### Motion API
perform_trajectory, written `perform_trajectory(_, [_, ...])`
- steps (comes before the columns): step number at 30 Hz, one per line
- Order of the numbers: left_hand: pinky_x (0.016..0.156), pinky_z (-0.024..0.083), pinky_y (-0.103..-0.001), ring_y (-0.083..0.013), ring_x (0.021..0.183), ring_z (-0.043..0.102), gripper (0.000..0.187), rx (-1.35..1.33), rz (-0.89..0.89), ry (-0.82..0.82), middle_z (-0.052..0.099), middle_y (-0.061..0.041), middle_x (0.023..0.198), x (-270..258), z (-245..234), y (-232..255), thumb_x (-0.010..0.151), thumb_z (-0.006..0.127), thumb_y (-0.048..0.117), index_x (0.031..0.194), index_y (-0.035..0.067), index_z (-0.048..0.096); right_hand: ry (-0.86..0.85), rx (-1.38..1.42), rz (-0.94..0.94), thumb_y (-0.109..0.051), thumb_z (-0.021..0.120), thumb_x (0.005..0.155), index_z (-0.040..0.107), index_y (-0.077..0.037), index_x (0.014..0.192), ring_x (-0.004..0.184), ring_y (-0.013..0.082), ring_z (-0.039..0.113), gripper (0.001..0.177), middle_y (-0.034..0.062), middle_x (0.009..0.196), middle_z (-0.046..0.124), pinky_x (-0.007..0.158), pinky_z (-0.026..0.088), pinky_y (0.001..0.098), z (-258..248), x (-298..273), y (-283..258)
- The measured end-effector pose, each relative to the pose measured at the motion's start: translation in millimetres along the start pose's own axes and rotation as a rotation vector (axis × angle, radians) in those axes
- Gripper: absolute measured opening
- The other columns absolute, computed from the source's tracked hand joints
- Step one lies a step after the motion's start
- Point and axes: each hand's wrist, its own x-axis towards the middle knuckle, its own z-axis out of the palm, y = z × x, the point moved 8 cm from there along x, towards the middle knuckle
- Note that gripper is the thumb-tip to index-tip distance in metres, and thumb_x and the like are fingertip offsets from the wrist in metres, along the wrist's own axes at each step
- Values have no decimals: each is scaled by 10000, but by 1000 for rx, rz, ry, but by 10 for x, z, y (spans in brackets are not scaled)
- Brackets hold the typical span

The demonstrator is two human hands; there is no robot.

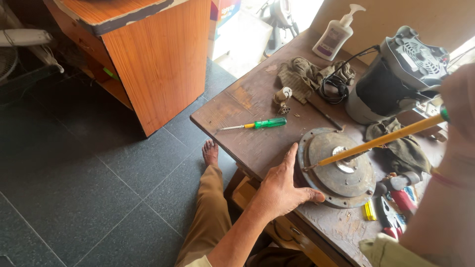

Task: The person uses a hammer and a wooden block to tap the shaft of a ceiling fan motor, applies a cleaning solution to the internal components, and uses a screwdriver and pliers to manipulate wires and small parts during the disassembly process.

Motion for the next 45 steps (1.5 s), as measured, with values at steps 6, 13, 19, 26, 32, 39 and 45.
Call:
perform_trajectory(6, [1059, 470, -407, -368, 1160, 638, 1321, -18, 5, 10, 641, -290, 1290, -45, -112, 103, 629, 929, 477, 1629, 48, 180, 56, 91, -19, -203, 508, 1152, 538, -35, 912, 641, 125, 537, 295, 59, 779, 541, 616, 498, 246, 655, -33, -516])
perform_trajectory(13, [769, 615, -339, -170, 708, 741, 1225, -176, -120, -80, 776, -170, 1006, -104, -105, 137, 663, 885, 351, 1639, 100, 189, 57, 526, 67, -220, 511, 1185, 538, -10, 958, 673, 146, 540, 310, 79, 821, 544, 633, 514, 260, 2025, -90, -850])
perform_trajectory(19, [807, 606, -356, -227, 865, 751, 1132, -166, -154, -27, 717, -150, 1229, -130, -116, 214, 720, 878, 256, 1616, 164, 194, 214, 253, -3, -239, 497, 1190, 552, -5, 1018, 727, 158, 554, 295, 85, 885, 559, 685, 542, 281, 2047, -280, -1557])
perform_trajectory(26, [934, 510, -393, -286, 1197, 586, 1109, -353, 77, 101, 560, -246, 1469, -96, -72, 276, 738, 855, 32, 1604, 223, 188, 223, -518, 36, -80, 539, 1097, 539, -10, 1009, 904, 217, 625, 113, 152, 999, 634, 782, 561, 316, 1494, -897, -2342])
perform_trajectory(32, [848, 594, -364, -263, 1032, 714, 970, -208, -184, 271, 684, -243, 1207, -129, -220, 143, 837, 698, 48, 1627, 243, 170, 355, -1176, 254, 56, 575, 1017, 527, -14, 1001, 1056, 266, 686, 87, 209, 1097, 699, 866, 576, 345, 786, -1791, -2897])
perform_trajectory(39, [926, 573, -398, -290, 1133, 693, 492, 41, 244, 509, 669, -189, 1307, 2, -342, 430, 924, 649, 69, 1402, 35, 538, 594, -953, 83, 101, 605, 956, 385, -58, 1079, 1202, 313, 701, 298, 209, 1175, 694, 1049, 597, 394, 729, -2515, -2791])
perform_trajectory(45, [1014, 535, -459, -344, 1181, 675, 410, 385, 642, 533, 698, -204, 1267, -220, 143, 1004, 925, 726, 189, 1281, -2, 651, 617, -1020, 87, 110, 687, 952, 392, -55, 1029, 1258, 321, 685, 347, 223, 1199, 707, 1040, 603, 371, 601, -2903, -2473])
